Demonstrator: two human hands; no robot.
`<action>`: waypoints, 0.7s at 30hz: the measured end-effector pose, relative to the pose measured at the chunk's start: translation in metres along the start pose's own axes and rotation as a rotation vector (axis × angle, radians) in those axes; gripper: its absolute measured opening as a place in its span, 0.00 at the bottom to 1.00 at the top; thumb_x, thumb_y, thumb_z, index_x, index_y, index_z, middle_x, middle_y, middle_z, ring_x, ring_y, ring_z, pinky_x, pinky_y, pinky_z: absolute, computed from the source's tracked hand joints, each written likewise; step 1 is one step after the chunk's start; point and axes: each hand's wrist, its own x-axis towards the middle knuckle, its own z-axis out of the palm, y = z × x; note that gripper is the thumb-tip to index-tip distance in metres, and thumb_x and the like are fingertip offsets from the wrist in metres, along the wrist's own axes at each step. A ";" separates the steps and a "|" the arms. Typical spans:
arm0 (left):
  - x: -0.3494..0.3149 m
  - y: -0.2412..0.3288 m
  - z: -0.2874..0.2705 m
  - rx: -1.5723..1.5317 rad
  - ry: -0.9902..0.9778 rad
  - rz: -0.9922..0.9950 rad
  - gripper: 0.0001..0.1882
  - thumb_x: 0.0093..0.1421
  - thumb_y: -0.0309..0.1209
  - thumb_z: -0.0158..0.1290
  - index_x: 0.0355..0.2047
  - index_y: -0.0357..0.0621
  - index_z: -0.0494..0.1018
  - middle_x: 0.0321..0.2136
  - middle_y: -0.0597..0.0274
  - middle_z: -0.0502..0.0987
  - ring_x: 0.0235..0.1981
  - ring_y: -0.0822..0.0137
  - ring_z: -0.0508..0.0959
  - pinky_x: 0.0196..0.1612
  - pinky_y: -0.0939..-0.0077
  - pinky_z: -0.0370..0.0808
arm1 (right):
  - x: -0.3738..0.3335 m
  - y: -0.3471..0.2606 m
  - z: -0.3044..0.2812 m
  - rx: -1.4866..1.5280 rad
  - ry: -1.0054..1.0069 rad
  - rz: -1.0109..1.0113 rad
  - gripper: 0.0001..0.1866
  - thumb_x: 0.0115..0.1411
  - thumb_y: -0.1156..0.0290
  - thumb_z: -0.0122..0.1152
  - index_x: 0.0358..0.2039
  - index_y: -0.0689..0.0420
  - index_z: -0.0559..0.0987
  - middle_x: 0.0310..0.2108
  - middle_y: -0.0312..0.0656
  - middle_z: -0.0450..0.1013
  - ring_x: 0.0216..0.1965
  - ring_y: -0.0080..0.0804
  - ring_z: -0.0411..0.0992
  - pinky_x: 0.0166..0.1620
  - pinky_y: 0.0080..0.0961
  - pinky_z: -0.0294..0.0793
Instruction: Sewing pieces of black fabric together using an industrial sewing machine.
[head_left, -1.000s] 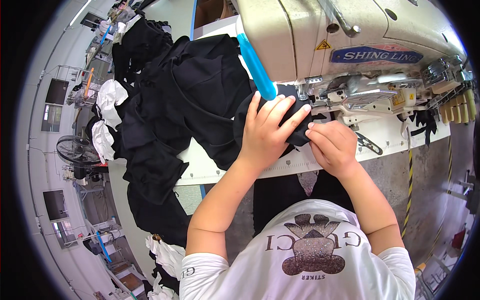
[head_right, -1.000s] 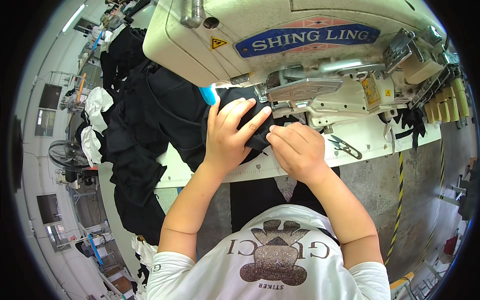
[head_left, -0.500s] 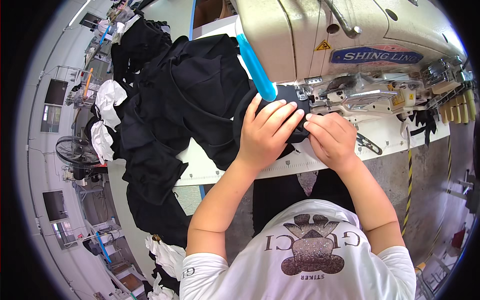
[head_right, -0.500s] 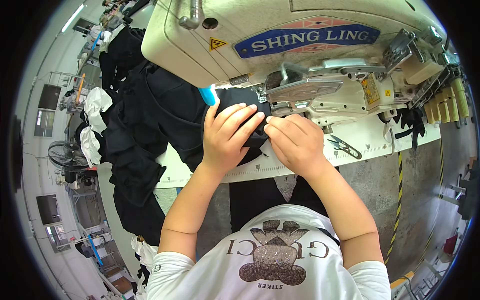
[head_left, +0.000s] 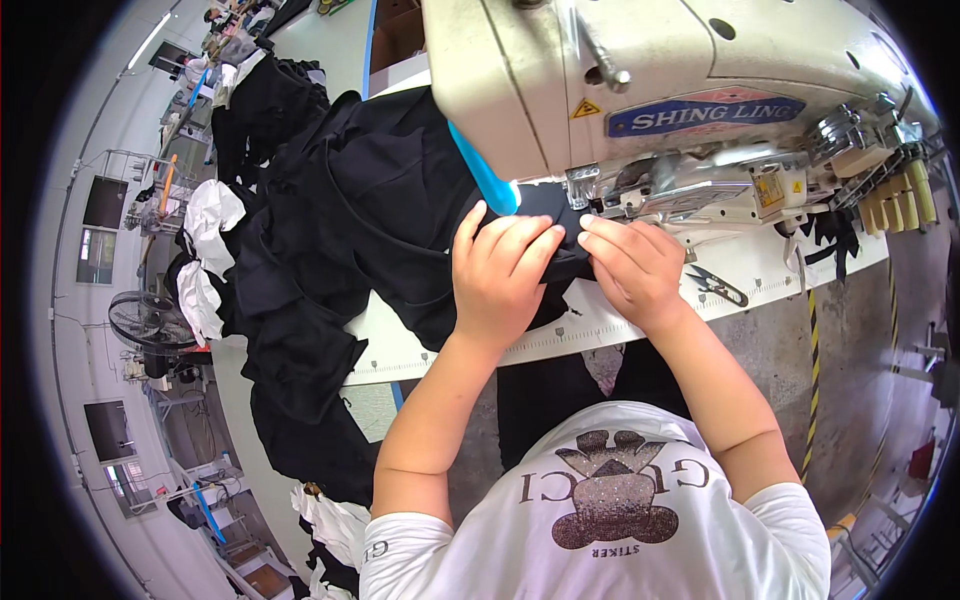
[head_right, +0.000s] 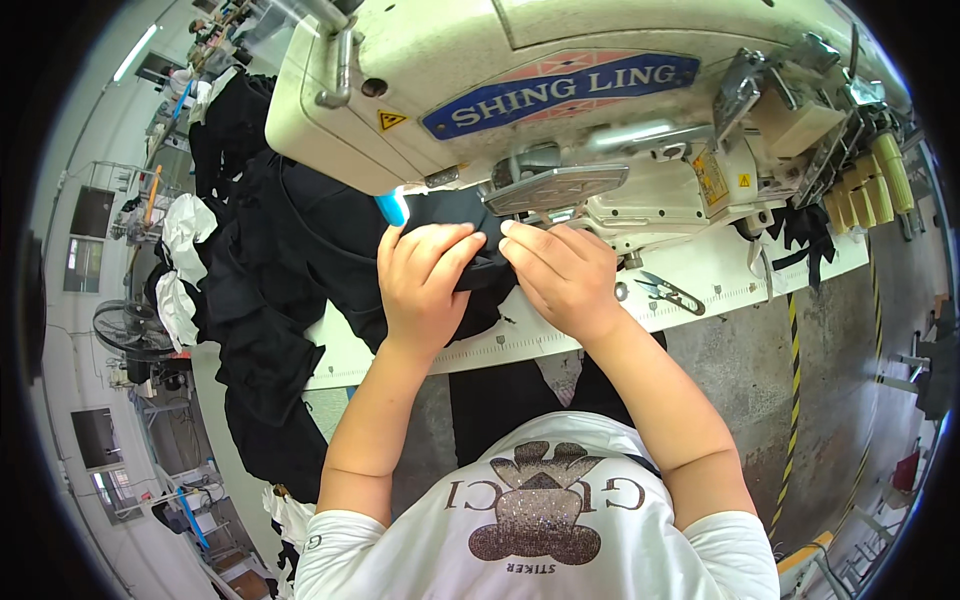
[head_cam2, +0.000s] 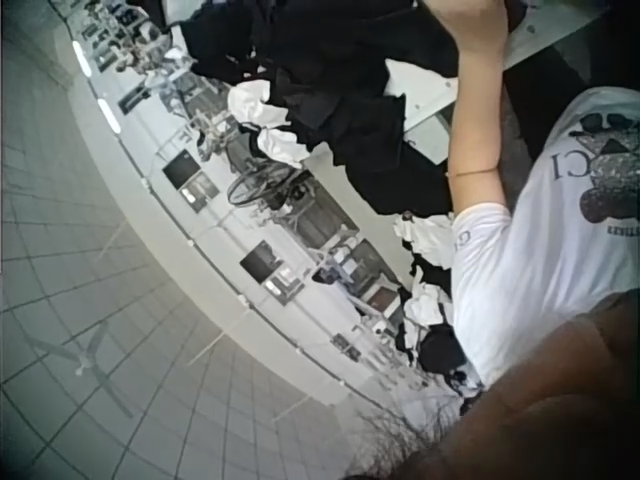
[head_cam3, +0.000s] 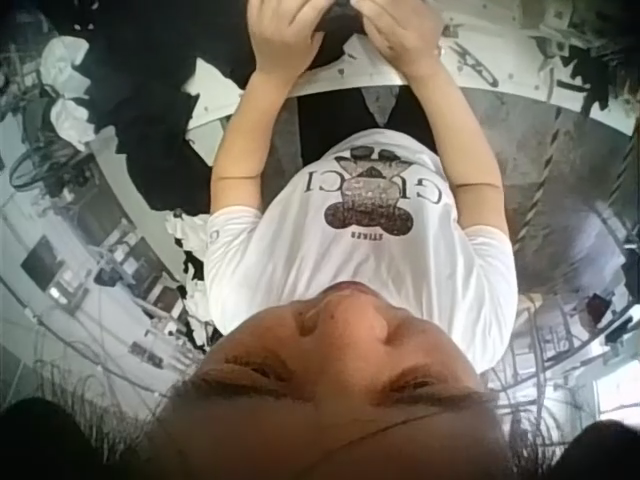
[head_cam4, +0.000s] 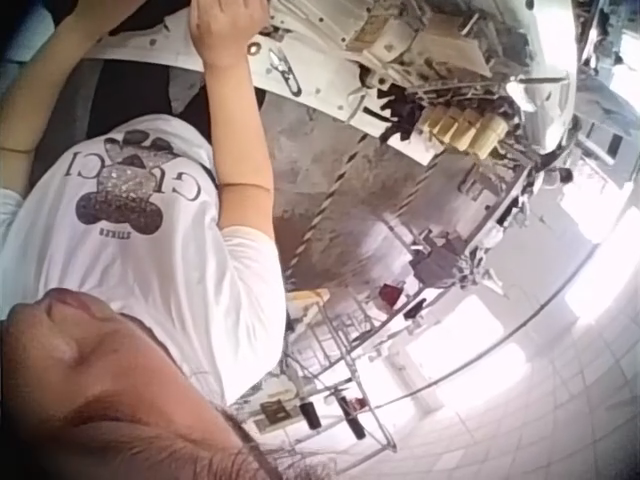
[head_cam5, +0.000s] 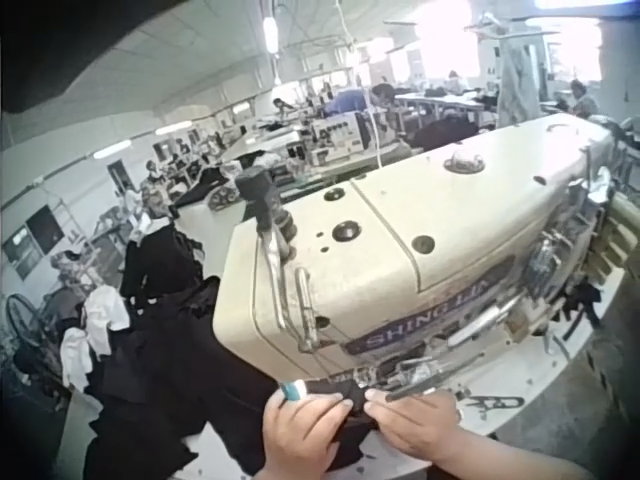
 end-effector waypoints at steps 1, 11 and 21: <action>-0.001 0.002 -0.003 -0.032 -0.013 -0.038 0.20 0.49 0.24 0.64 0.45 0.50 0.82 0.45 0.67 0.80 0.45 0.63 0.80 0.63 0.49 0.71 | 0.000 -0.001 -0.001 -0.004 -0.009 0.018 0.18 0.43 0.82 0.68 0.38 0.56 0.84 0.43 0.39 0.83 0.27 0.36 0.76 0.29 0.29 0.75; -0.008 0.043 -0.042 -0.171 0.102 -0.267 0.20 0.45 0.15 0.66 0.41 0.42 0.84 0.40 0.59 0.79 0.35 0.60 0.79 0.40 0.71 0.77 | 0.014 -0.016 -0.006 0.158 -0.088 0.129 0.14 0.48 0.78 0.68 0.38 0.53 0.83 0.41 0.36 0.80 0.38 0.37 0.76 0.41 0.34 0.75; 0.009 0.048 -0.043 -0.564 0.084 -0.560 0.20 0.50 0.20 0.73 0.42 0.38 0.78 0.38 0.62 0.78 0.32 0.74 0.79 0.35 0.80 0.76 | 0.041 -0.023 -0.018 0.424 -0.338 0.187 0.10 0.54 0.77 0.66 0.37 0.54 0.80 0.34 0.40 0.74 0.40 0.43 0.73 0.47 0.40 0.68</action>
